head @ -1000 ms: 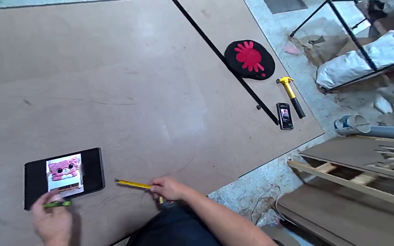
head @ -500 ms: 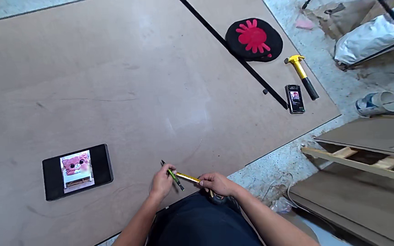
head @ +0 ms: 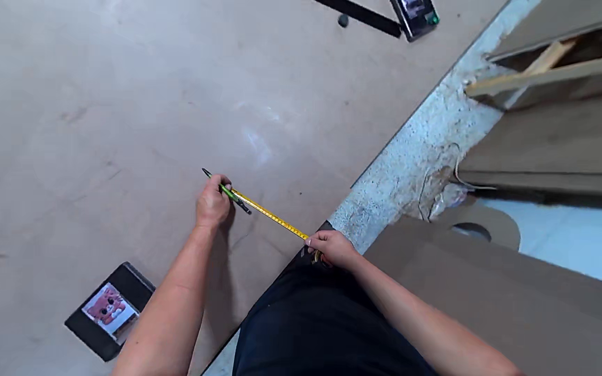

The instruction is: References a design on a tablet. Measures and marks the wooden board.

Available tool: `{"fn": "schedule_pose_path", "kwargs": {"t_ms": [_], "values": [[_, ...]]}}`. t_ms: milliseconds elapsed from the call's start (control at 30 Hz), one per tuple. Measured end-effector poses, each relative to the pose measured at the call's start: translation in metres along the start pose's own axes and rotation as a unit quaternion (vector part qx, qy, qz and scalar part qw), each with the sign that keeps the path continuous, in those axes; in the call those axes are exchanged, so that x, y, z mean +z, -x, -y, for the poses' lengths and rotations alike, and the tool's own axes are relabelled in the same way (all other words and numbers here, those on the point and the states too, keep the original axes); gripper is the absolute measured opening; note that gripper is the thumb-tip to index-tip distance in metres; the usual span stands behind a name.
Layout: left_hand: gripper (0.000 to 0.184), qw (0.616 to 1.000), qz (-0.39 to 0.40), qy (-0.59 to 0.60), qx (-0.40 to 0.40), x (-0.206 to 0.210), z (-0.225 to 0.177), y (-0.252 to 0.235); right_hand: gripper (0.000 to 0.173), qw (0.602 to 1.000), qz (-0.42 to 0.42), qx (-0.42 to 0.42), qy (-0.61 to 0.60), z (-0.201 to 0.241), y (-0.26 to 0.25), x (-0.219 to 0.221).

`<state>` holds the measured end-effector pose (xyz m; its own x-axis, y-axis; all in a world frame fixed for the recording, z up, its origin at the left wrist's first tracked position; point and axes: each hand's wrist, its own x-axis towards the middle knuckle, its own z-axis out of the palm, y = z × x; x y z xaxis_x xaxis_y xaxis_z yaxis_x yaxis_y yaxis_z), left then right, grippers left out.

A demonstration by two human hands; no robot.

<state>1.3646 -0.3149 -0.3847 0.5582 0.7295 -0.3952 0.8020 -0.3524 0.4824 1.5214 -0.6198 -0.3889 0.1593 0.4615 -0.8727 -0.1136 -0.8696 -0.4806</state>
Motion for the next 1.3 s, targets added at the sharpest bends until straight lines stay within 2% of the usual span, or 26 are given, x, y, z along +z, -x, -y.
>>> {"fn": "schedule_pose_path", "kwargs": {"t_ms": [167, 367, 567, 933, 1300], "values": [[0.018, 0.999, -0.002, -0.012, 0.041, -0.005, 0.007, -0.004, 0.020, 0.998, -0.042, -0.014, -0.046, -0.013, 0.006, 0.013], [0.021, 0.997, -0.070, 0.031, -0.023, -0.005, 0.006, -0.002, 0.017, 0.994, -0.078, -0.029, -0.065, -0.012, 0.009, 0.023], [0.021, 0.995, -0.085, 0.038, -0.036, -0.006, 0.010, -0.007, 0.017, 0.993, -0.102, -0.020, -0.062, -0.017, 0.013, 0.028], [0.021, 0.994, -0.053, 0.089, -0.030, -0.012, 0.022, -0.005, 0.014, 0.988, -0.084, 0.009, -0.130, -0.022, 0.014, 0.051], [0.022, 0.991, -0.087, 0.089, -0.042, -0.016, 0.046, 0.008, 0.015, 0.990, -0.068, 0.022, -0.125, -0.018, 0.015, 0.060]]}}
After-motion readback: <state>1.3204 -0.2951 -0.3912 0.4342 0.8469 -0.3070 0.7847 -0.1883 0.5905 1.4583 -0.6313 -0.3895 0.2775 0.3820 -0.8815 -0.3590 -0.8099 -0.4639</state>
